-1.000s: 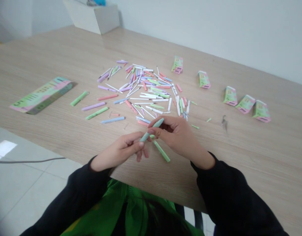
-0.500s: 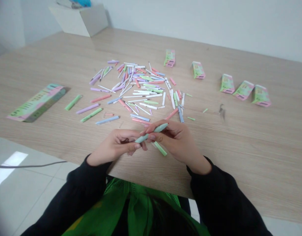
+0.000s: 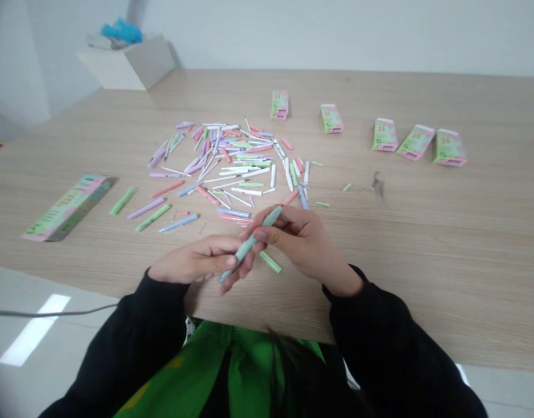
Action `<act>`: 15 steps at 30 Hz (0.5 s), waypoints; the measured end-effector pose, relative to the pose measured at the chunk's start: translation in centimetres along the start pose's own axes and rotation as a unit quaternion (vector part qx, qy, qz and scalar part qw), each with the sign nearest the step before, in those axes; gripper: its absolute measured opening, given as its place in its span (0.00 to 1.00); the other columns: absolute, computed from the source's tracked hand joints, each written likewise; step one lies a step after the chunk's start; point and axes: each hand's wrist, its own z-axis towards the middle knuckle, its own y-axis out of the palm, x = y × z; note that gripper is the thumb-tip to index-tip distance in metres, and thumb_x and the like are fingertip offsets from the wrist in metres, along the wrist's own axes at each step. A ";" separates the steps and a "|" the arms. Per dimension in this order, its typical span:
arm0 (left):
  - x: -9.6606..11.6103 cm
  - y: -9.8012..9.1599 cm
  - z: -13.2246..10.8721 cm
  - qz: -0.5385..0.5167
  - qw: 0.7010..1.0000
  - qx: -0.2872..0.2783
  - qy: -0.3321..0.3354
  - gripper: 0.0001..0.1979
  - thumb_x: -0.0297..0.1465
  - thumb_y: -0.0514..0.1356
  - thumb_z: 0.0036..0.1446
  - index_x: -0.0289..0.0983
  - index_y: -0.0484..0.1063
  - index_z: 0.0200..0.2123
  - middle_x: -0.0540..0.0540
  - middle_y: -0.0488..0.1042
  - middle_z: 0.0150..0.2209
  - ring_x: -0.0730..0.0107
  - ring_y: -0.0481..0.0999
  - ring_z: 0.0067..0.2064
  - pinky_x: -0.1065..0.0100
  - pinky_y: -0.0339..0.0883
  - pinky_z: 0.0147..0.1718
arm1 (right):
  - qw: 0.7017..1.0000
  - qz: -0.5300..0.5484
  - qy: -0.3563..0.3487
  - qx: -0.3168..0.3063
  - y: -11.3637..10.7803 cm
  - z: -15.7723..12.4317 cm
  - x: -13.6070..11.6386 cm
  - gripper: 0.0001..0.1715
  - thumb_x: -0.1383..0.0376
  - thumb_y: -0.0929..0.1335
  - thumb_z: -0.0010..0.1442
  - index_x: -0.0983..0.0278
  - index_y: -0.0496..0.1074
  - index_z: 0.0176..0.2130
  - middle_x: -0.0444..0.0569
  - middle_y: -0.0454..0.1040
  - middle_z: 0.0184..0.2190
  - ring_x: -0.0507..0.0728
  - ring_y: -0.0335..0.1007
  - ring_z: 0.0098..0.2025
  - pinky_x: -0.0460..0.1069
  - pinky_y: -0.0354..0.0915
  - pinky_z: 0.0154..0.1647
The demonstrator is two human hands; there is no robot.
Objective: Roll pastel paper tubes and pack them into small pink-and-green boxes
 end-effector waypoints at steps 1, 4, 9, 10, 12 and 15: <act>-0.2 0.2 0.1 -0.005 1.000 -0.019 -0.007 0.15 0.41 0.60 0.69 0.34 0.75 0.46 0.47 0.73 0.32 0.78 0.67 0.24 0.74 0.61 0.22 | 1.000 0.002 0.001 -0.001 -0.1 0.0 -0.2 0.02 0.65 0.75 0.62 0.59 0.83 0.38 0.43 0.83 0.30 0.49 0.77 0.30 0.43 0.73 0.33; -0.7 0.8 0.6 -0.031 0.999 0.001 0.010 0.16 0.41 0.57 0.70 0.35 0.73 0.50 0.54 0.67 0.23 0.82 0.55 0.16 0.77 0.50 0.16 | 1.000 0.010 -0.006 0.008 -0.4 0.1 -0.5 0.03 0.62 0.76 0.61 0.59 0.82 0.37 0.44 0.83 0.30 0.50 0.76 0.29 0.45 0.73 0.32; -0.5 2.0 1.5 0.163 0.950 0.244 0.104 0.15 0.39 0.62 0.66 0.36 0.81 0.47 0.46 0.78 0.30 0.67 0.76 0.33 0.69 0.71 0.35 | 0.993 -0.053 -0.018 0.108 -0.1 0.5 -0.1 0.12 0.56 0.79 0.56 0.61 0.81 0.32 0.43 0.79 0.24 0.51 0.75 0.26 0.46 0.72 0.29; -0.3 2.2 1.6 0.215 0.930 0.275 0.113 0.14 0.38 0.63 0.66 0.38 0.82 0.48 0.43 0.81 0.36 0.61 0.79 0.42 0.65 0.72 0.45 | 0.990 -0.064 -0.016 0.127 0.0 0.6 0.0 0.13 0.55 0.79 0.56 0.62 0.81 0.32 0.43 0.79 0.23 0.51 0.75 0.26 0.46 0.72 0.29; 0.0 2.5 1.7 0.272 0.908 0.295 0.121 0.14 0.39 0.62 0.66 0.38 0.83 0.47 0.42 0.83 0.44 0.54 0.78 0.54 0.60 0.67 0.56 | 0.985 -0.076 -0.012 0.151 0.1 0.7 0.4 0.16 0.53 0.79 0.55 0.62 0.80 0.31 0.43 0.79 0.23 0.52 0.75 0.25 0.47 0.73 0.28; 0.3 2.6 1.9 0.281 0.907 0.298 0.102 0.20 0.44 0.56 0.69 0.37 0.82 0.39 0.44 0.81 0.35 0.58 0.78 0.43 0.62 0.69 0.48 | 0.982 -0.089 -0.014 0.166 0.2 0.7 0.7 0.18 0.51 0.78 0.56 0.62 0.79 0.30 0.43 0.80 0.23 0.52 0.76 0.25 0.47 0.73 0.28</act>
